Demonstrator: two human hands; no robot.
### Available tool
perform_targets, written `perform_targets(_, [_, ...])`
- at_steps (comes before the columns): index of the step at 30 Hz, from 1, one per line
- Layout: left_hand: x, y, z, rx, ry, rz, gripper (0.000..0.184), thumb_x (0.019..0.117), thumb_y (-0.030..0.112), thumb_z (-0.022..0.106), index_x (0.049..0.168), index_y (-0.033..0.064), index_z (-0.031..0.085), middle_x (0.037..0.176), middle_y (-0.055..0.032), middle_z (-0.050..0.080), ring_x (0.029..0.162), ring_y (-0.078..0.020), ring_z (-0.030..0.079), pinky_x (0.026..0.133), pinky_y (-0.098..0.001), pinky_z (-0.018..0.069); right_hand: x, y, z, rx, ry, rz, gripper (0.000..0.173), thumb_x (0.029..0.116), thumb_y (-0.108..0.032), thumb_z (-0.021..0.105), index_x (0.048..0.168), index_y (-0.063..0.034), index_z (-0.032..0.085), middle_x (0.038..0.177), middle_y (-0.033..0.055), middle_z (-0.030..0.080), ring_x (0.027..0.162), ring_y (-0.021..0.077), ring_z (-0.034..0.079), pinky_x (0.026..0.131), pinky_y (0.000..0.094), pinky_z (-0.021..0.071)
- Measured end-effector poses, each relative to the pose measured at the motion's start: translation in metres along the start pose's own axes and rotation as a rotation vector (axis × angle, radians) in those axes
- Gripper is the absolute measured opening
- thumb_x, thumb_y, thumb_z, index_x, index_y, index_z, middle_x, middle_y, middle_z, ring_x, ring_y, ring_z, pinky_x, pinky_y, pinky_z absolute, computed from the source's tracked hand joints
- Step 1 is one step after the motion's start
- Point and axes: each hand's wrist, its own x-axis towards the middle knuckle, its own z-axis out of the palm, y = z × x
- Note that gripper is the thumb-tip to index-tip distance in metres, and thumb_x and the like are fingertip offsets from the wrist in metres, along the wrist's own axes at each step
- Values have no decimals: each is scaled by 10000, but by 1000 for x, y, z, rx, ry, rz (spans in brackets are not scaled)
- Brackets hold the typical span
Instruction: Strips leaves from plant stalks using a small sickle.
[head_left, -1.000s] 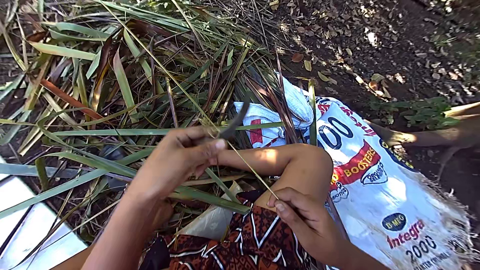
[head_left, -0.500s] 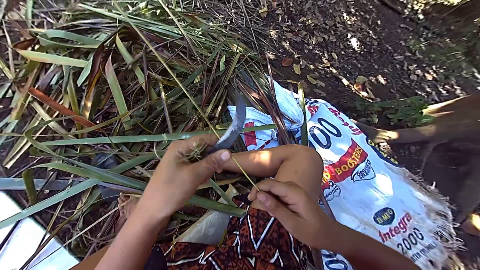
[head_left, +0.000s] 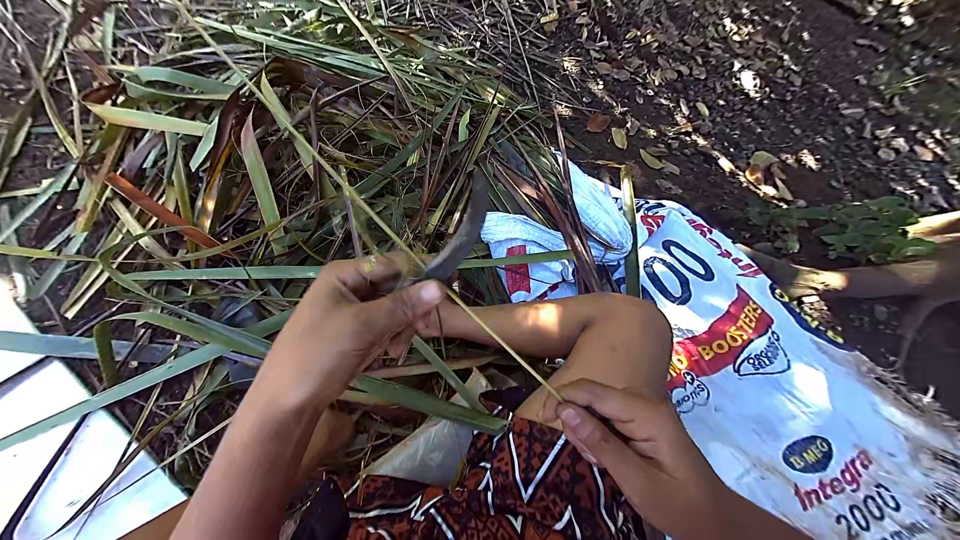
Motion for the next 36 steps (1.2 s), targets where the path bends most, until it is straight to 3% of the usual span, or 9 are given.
perform_targets(5, [2,-6,-2,-58,6,-6,62,914,188,697,910,182,759,627,33,634,499,-11,578,492,-152,517,-11,5,-8,110,-113,52,280,1100,-215,440,1034,-16,626,664,-49,444,590,-123,396,577,22,335])
perform_targets(10, [5,-35,33,-66,-327,-188,120,963,112,641,1027,143,737,761,138,672,577,76,548,526,-91,453,-7,12,-13,237,-136,125,274,1103,-253,434,1026,-83,635,654,-117,415,578,-139,373,543,29,314])
perform_targets(14, [6,-21,23,-72,-134,-119,136,945,99,630,951,151,755,679,86,644,534,44,537,505,-108,457,-3,13,-20,178,-114,102,256,1096,-260,458,1024,-97,642,668,-127,438,586,-148,375,546,20,313])
perform_targets(18, [6,4,-9,-52,122,9,190,985,143,557,1026,169,740,641,70,600,466,21,494,441,-117,437,-6,13,-28,79,-136,40,267,1099,-254,451,1021,-69,628,682,-89,468,598,-148,390,568,11,324])
perform_targets(22, [6,5,-17,-94,195,43,188,989,118,534,995,140,721,611,44,571,443,4,495,429,-128,455,-11,17,-35,57,-194,83,246,1096,-246,458,1028,-78,623,678,-87,463,590,-138,387,552,21,314])
perform_targets(26, [8,-10,4,-93,122,17,162,967,123,573,993,146,730,623,33,593,457,-10,516,444,-144,472,7,12,-28,42,-183,134,260,1087,-207,445,1084,-49,651,688,-106,462,595,-129,403,553,37,339])
perform_targets(28, [6,-18,20,-48,45,-19,129,943,116,601,992,146,718,655,40,625,499,-11,546,483,-150,488,21,11,-20,22,-133,86,258,1076,-162,451,1035,-20,662,708,-108,497,611,-134,415,562,37,353])
perform_targets(32, [-2,-36,49,59,-225,-35,107,976,136,642,1041,104,721,795,139,661,628,77,568,570,-101,477,34,3,-9,-167,8,-52,245,1052,-141,508,974,30,666,757,-39,595,677,-123,481,639,34,405])
perform_targets(36, [-2,-25,41,37,-165,-37,98,944,102,656,950,134,748,717,118,664,564,66,552,522,-98,460,24,-2,-8,-244,63,-65,266,1055,-155,503,993,40,672,787,-21,627,692,-134,490,656,22,405])
